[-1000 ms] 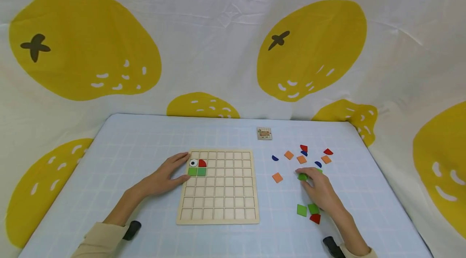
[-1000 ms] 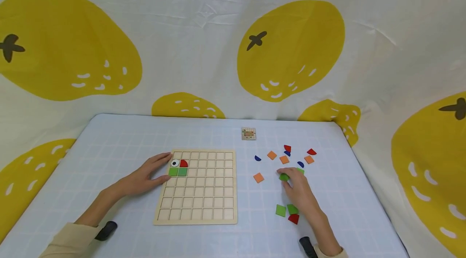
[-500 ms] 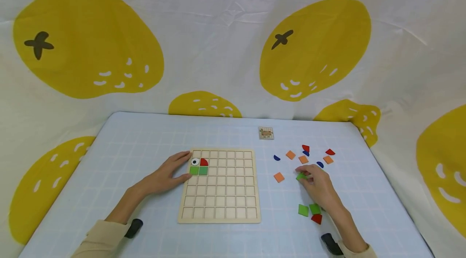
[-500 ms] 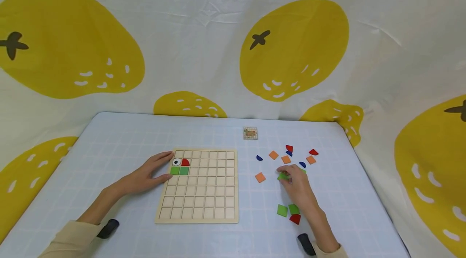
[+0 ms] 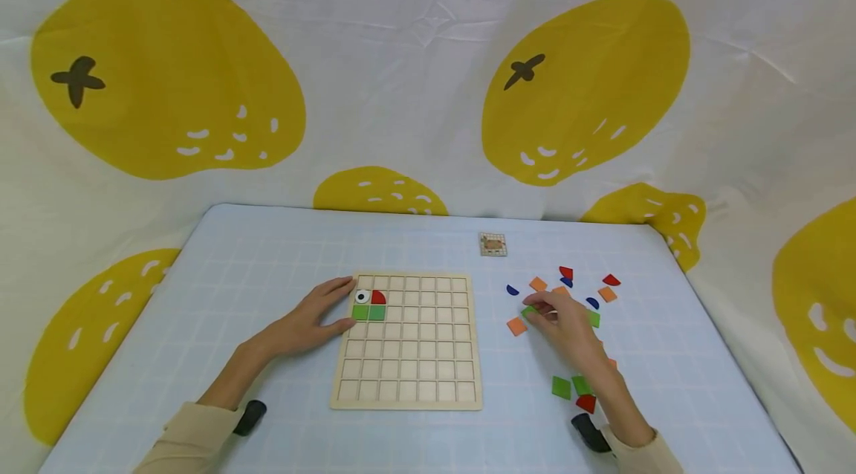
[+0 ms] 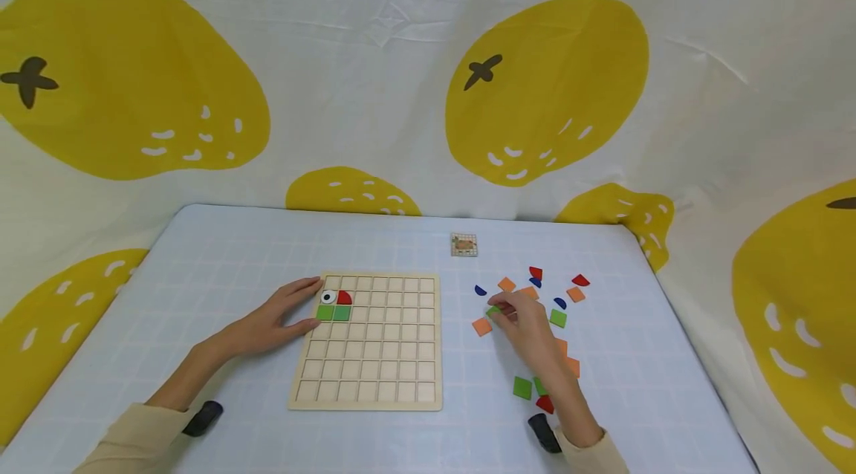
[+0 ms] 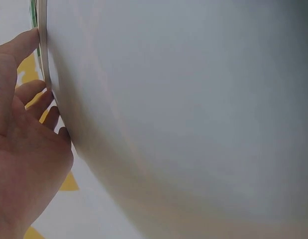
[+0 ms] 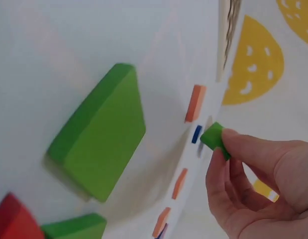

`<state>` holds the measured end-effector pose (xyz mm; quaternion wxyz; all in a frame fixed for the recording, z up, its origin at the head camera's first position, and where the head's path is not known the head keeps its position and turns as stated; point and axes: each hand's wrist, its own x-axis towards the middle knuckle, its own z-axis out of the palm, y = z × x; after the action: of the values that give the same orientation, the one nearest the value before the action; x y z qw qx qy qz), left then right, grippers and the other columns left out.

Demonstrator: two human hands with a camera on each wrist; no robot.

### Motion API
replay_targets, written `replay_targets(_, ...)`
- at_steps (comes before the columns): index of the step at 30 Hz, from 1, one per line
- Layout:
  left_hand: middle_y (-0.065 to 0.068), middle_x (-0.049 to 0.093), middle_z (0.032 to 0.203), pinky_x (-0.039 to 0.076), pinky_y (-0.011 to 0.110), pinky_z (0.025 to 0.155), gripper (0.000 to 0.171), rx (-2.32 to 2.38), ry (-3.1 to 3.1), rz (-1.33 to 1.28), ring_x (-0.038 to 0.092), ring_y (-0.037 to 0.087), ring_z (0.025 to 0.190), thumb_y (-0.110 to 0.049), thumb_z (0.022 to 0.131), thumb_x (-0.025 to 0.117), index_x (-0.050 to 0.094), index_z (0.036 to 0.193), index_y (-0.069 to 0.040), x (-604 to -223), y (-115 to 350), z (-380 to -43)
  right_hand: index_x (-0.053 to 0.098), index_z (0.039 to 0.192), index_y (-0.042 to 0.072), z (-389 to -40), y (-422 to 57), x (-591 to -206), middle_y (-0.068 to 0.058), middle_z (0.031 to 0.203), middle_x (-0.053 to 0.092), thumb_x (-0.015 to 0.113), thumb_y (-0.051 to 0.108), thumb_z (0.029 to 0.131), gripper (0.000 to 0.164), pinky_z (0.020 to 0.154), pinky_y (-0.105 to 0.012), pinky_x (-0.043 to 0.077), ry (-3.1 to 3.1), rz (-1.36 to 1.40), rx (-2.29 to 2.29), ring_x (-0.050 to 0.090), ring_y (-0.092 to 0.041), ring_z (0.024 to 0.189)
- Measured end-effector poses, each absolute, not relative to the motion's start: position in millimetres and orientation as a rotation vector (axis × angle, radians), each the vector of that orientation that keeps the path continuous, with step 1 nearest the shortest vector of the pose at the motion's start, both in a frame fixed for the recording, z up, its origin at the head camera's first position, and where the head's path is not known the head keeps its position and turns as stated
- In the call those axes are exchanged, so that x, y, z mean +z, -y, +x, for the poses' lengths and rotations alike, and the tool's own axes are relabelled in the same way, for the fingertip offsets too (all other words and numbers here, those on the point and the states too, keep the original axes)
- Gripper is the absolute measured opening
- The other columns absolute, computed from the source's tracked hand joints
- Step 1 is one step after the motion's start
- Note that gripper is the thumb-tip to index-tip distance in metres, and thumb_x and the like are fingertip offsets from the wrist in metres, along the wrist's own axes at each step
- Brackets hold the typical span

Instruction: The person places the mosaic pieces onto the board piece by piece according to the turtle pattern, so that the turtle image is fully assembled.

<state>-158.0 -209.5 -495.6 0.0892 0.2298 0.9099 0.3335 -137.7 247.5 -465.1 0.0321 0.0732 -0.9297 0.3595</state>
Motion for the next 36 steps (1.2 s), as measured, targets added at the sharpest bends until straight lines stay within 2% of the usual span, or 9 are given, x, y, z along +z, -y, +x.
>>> replay_targets(5, 0.021, 0.029, 0.164, 0.027, 0.066, 0.117, 0.075, 1.000, -2.706, 0.689, 0.024, 0.043, 0.150, -0.034, 0.101, 0.068, 0.034, 0.160, -0.003, -496, 209, -158, 0.075, 0.108, 0.001, -146, -232, -463, -0.006, 0.099, 0.072, 0.076, -0.001, 0.091, 0.017, 0.083, -0.034, 0.060, 2.842, 0.273, 1.187, 0.066, -0.022, 0.090)
replay_targets(11, 0.017, 0.028, 0.166, 0.027, 0.063, 0.118, 0.075, 0.989, -2.702, 0.670, 0.023, 0.041, 0.152, -0.036, 0.101, 0.068, 0.033, 0.161, -0.006, -498, 208, -159, 0.073, 0.108, 0.002, -150, -210, -462, -0.005, 0.099, 0.070, 0.077, 0.001, 0.091, 0.017, 0.086, -0.037, 0.060, 2.833, 0.267, 1.265, 0.064, -0.022, 0.093)
replay_targets(23, 0.016, 0.027, 0.166, 0.026, 0.063, 0.119, 0.076, 0.981, -2.706, 0.665, 0.023, 0.040, 0.152, -0.038, 0.101, 0.067, 0.033, 0.161, -0.007, -499, 210, -160, 0.074, 0.102, 0.006, -154, -166, -462, 0.000, 0.090, 0.068, 0.080, 0.003, 0.089, 0.014, 0.077, -0.024, 0.057, 2.790, 0.356, 1.314, 0.062, -0.017, 0.086)
replay_targets(31, 0.017, 0.027, 0.166, 0.026, 0.063, 0.119, 0.075, 0.982, -2.701, 0.664, 0.022, 0.041, 0.152, -0.034, 0.101, 0.068, 0.033, 0.161, -0.006, -497, 210, -159, 0.072, 0.101, 0.003, -153, -135, -463, -0.002, 0.089, 0.069, 0.078, -0.001, 0.089, 0.014, 0.077, -0.028, 0.058, 2.744, 0.483, 1.487, 0.065, -0.016, 0.084)
replay_targets(36, 0.017, 0.027, 0.166, 0.026, 0.063, 0.119, 0.075, 0.963, -2.705, 0.669, 0.022, 0.041, 0.152, -0.035, 0.101, 0.068, 0.033, 0.161, -0.006, -496, 211, -160, 0.072, 0.100, 0.003, -152, -115, -463, -0.002, 0.090, 0.069, 0.077, 0.000, 0.090, 0.012, 0.078, -0.026, 0.058, 2.746, 0.526, 1.558, 0.066, -0.017, 0.085)
